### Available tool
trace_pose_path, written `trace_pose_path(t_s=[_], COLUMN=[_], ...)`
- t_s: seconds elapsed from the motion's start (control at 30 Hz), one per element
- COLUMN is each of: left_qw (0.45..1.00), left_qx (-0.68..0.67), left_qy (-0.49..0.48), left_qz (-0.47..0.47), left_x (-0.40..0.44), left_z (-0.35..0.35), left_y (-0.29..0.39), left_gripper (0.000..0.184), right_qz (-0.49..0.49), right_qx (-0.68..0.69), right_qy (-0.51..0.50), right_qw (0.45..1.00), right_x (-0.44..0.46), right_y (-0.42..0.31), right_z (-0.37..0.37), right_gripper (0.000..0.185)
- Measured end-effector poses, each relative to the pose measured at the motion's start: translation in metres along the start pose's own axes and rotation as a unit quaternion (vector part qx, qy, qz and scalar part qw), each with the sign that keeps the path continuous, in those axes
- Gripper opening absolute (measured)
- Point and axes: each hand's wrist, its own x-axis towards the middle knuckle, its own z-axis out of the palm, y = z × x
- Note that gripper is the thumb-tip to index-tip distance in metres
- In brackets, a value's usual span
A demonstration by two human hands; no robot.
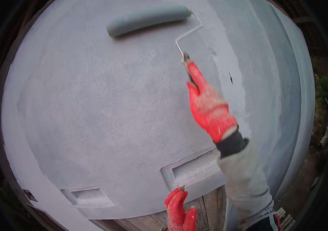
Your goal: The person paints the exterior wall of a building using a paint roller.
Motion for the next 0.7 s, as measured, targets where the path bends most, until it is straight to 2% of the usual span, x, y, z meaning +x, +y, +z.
trace_pose_path(t_s=[0.1,0.13,0.17,0.2,0.27,0.3,0.37,0.4,0.5,0.57,0.67,0.7], left_qw=[1.000,0.999,0.999,0.999,0.995,0.974,0.982,0.987,0.985,0.986,0.985,0.984], left_qx=[-0.014,-0.027,-0.037,-0.036,-0.008,0.158,0.127,0.096,0.113,0.116,0.128,0.138], left_qy=[-0.005,-0.019,-0.035,-0.033,-0.101,-0.158,-0.143,-0.128,-0.129,-0.121,-0.113,-0.112], left_qz=[0.000,0.001,0.002,-0.003,-0.002,0.024,0.009,-0.004,-0.027,-0.023,-0.016,-0.014], left_x=[-0.010,-0.017,-0.022,-0.024,-0.021,-0.010,-0.013,-0.015,-0.013,-0.012,-0.015,-0.016], left_z=[0.001,0.001,0.000,0.001,0.006,0.002,0.010,0.013,0.017,0.016,0.009,0.007], left_y=[0.006,0.004,0.003,0.005,0.017,0.038,0.034,0.033,0.042,0.044,0.042,0.040], left_gripper=[0.063,0.063,0.064,0.064,0.063,0.053,0.052,0.052,0.052,0.052,0.053,0.053], right_qz=[-0.090,-0.078,-0.005,0.023,0.047,0.049,0.061,0.065,0.041,0.066,0.038,0.004], right_qx=[0.049,0.057,0.022,-0.001,0.007,0.006,0.015,0.014,0.019,0.047,0.011,0.025], right_qy=[0.025,0.007,-0.046,-0.053,-0.073,-0.075,-0.080,-0.082,-0.057,-0.054,-0.061,-0.032], right_qw=[0.994,0.995,0.999,0.998,0.996,0.996,0.995,0.994,0.997,0.995,0.997,0.999], right_x=[-0.102,-0.147,-0.195,-0.245,-0.315,-0.327,-0.341,-0.328,-0.251,-0.224,-0.259,-0.284], right_y=[0.057,0.072,0.081,0.095,0.110,0.113,0.119,0.113,0.083,0.073,0.089,0.101], right_z=[0.018,0.020,0.017,0.022,0.019,0.020,0.020,0.017,0.007,0.007,0.017,0.025], right_gripper=[0.058,0.060,0.061,0.061,0.060,0.060,0.061,0.061,0.060,0.058,0.056,0.058])
